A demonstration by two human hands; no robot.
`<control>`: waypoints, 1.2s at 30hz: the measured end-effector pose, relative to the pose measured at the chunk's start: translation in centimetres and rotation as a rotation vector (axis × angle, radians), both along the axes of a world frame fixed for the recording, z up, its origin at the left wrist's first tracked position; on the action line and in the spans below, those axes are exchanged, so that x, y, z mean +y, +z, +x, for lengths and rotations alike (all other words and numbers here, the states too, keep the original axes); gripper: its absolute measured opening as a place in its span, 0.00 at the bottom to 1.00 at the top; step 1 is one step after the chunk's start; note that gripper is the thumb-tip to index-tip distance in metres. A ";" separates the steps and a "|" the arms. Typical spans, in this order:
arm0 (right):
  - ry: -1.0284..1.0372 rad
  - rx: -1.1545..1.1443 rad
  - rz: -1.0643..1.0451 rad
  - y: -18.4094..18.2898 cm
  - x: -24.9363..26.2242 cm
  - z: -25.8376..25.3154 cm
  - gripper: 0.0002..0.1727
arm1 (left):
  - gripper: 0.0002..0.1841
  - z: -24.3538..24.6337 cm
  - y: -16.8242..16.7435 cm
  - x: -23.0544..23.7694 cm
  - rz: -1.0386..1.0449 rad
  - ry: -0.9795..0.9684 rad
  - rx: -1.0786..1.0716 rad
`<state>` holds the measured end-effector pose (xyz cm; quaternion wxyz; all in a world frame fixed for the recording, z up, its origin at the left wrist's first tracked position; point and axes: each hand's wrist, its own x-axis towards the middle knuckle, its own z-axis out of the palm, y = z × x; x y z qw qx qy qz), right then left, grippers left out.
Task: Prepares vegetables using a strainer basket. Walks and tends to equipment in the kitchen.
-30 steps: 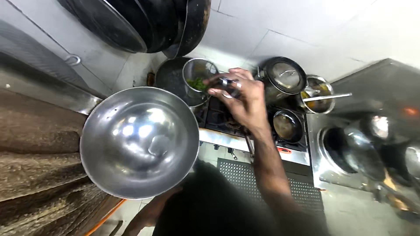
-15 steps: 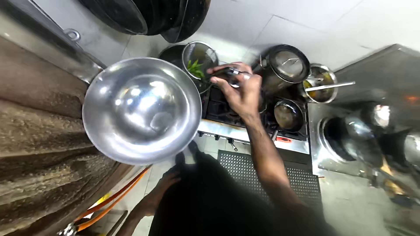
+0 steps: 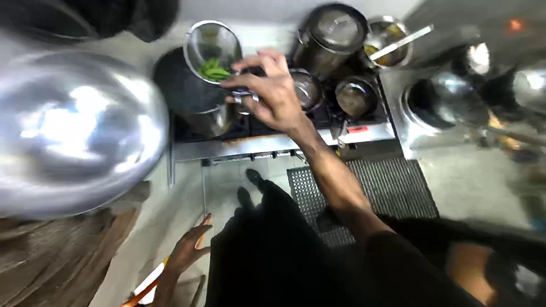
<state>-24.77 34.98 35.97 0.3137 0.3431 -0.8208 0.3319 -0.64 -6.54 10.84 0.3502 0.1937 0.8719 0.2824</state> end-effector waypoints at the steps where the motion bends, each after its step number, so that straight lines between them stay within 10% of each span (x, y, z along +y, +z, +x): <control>1: -0.021 0.006 -0.020 0.4 -0.1 0.8 0.15 | 0.31 -1.0 -0.1 0.0 -0.025 -0.012 0.027; 12: -0.089 -0.031 -0.427 2.4 5.1 16.7 0.09 | 0.21 -3.6 -1.5 11.6 0.232 -0.057 0.111; 25: -0.694 -0.697 -0.338 -15.7 30.2 37.0 0.17 | 0.18 2.5 0.7 36.0 0.047 -0.578 -0.022; 33: -1.029 -0.433 -0.315 -6.2 41.0 46.6 0.12 | 0.20 6.4 2.1 52.5 0.189 -0.657 -0.032; 36: -1.328 -0.309 -0.491 -10.8 44.3 46.0 0.12 | 0.21 6.6 1.8 57.8 0.113 -0.723 -0.081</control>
